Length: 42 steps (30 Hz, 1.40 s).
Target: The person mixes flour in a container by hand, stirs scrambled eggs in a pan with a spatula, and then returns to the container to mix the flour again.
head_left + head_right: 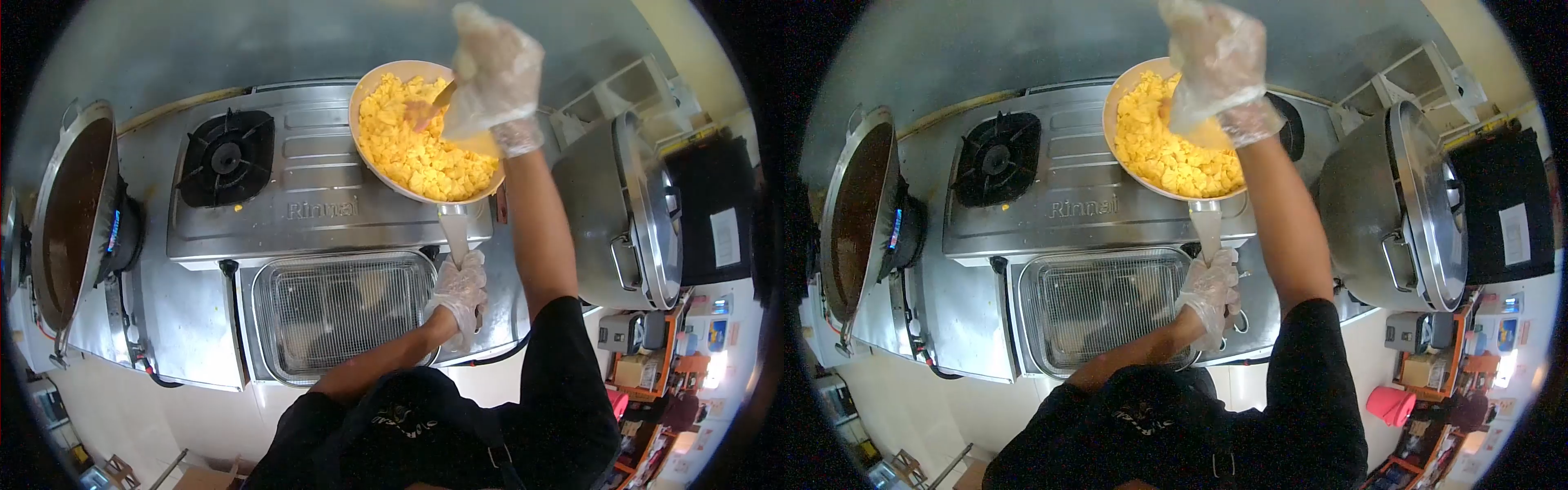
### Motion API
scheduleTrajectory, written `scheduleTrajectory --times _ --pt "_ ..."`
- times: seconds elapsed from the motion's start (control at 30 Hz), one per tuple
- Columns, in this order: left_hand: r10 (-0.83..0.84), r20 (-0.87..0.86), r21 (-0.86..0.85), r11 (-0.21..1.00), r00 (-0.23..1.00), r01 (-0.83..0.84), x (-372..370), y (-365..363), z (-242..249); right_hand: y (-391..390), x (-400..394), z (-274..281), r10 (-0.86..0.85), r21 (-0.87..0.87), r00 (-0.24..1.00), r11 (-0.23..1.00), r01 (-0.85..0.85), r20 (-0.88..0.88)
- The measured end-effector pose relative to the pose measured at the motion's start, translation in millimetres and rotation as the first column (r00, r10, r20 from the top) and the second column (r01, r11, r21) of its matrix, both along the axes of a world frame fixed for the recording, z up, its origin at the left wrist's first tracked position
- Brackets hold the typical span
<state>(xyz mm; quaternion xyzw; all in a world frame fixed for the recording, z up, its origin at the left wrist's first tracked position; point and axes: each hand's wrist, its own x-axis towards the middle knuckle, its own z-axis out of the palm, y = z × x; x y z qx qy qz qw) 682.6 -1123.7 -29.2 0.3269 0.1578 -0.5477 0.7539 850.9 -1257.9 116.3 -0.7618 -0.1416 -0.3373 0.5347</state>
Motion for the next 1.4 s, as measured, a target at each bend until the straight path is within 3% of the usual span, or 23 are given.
scheduleTrajectory --times 0.03,0.13,0.2,0.23,0.33,0.37,0.47,0.5,0.57,0.63,0.67,0.7,0.77,0.97,1.07,1.1,1.13,1.17,1.2,1.27,1.33,1.37,1.4 --pt "-0.001 0.024 0.010 1.000 1.000 0.001 -1 1 2 6 -3 5 -0.042 0.000 0.999 0.999 0.042 -0.017" --pt "-0.020 0.052 0.060 0.998 0.998 0.017 2 3 12 8 13 -6 0.115 0.145 0.992 0.984 -0.107 -0.047" --pt "-0.032 0.054 0.083 0.996 0.998 0.027 2 6 13 10 13 -5 0.000 -0.122 0.999 0.992 0.006 0.053" --pt "-0.033 0.070 0.075 0.997 0.997 0.027 3 5 13 13 7 12 -0.120 -0.413 0.970 0.889 0.201 0.213" --pt "-0.015 0.052 0.067 0.998 0.999 0.011 1 6 13 52 -1 28 -0.391 -0.724 0.898 0.559 0.405 0.202" --pt "-0.006 0.046 0.065 0.998 0.999 0.003 2 6 13 66 6 15 -0.366 -0.482 0.930 0.821 0.305 -0.036" --pt "-0.030 0.003 -0.067 0.997 1.000 0.030 3 8 -3 58 16 16 -0.191 -0.796 0.971 0.561 0.228 0.144" --pt "-0.016 0.015 -0.052 0.999 1.000 0.016 3 8 -4 54 13 40 -0.224 -0.880 0.972 0.444 0.172 0.077" --pt "0.007 0.043 -0.027 1.000 0.999 -0.005 3 6 0 61 10 48 -0.287 -0.848 0.957 0.518 0.116 -0.043" --pt "0.011 0.021 -0.074 0.997 1.000 -0.010 2 9 2 72 13 10 -0.310 -0.531 0.936 0.828 0.181 -0.165" --pt "0.012 0.013 -0.099 0.995 1.000 -0.011 4 11 6 71 14 4 -0.269 -0.399 0.941 0.901 0.171 -0.204" --pt "-0.016 0.014 0.067 0.998 1.000 0.015 5 10 15 60 10 9 -0.195 -0.310 0.951 0.944 0.115 -0.239" --pt "-0.029 0.036 0.025 0.999 0.999 0.028 5 11 11 45 -11 35 -0.069 -0.126 0.949 0.992 0.031 -0.308" --pt "-0.047 0.026 0.073 0.996 0.999 0.045 3 11 18 27 -45 8 -0.003 0.076 0.922 0.996 0.035 -0.387" --pt "-0.021 -0.003 0.061 0.998 1.000 0.021 10 10 18 49 -76 55 -0.122 0.086 0.932 0.983 0.160 -0.343" --pt "-0.022 -0.017 0.058 0.998 1.000 0.023 8 10 18 19 -59 22 -0.005 0.016 0.995 1.000 0.006 -0.098" --pt "-0.022 -0.003 0.058 0.998 1.000 0.023 4 11 16 6 -56 9 -0.030 -0.070 0.999 0.997 0.029 -0.015" --pt "-0.024 0.019 0.055 0.998 1.000 0.023 3 10 11 2 -54 4 -0.053 -0.150 0.996 0.987 0.063 0.074" --pt "-0.017 0.045 0.048 0.999 0.999 0.015 4 8 9 0 -63 6 -0.229 -0.218 0.973 0.949 0.227 0.019" --pt "-0.018 0.032 -0.018 1.000 0.999 0.018 8 8 7 8 -64 17 -0.428 -0.137 0.898 0.900 0.414 -0.099" --pt "0.010 0.028 -0.059 0.998 1.000 -0.008 8 6 6 9 -67 20 -0.462 0.172 0.839 0.837 0.519 -0.287" --pt "0.030 0.035 -0.067 0.997 0.999 -0.028 4 5 4 0 -58 -4 -0.494 0.164 0.852 0.839 0.519 -0.173" --pt "0.051 0.038 -0.075 0.996 0.998 -0.048 -3 3 4 -15 -55 -14 -0.552 0.180 0.810 0.792 0.583 -0.197"
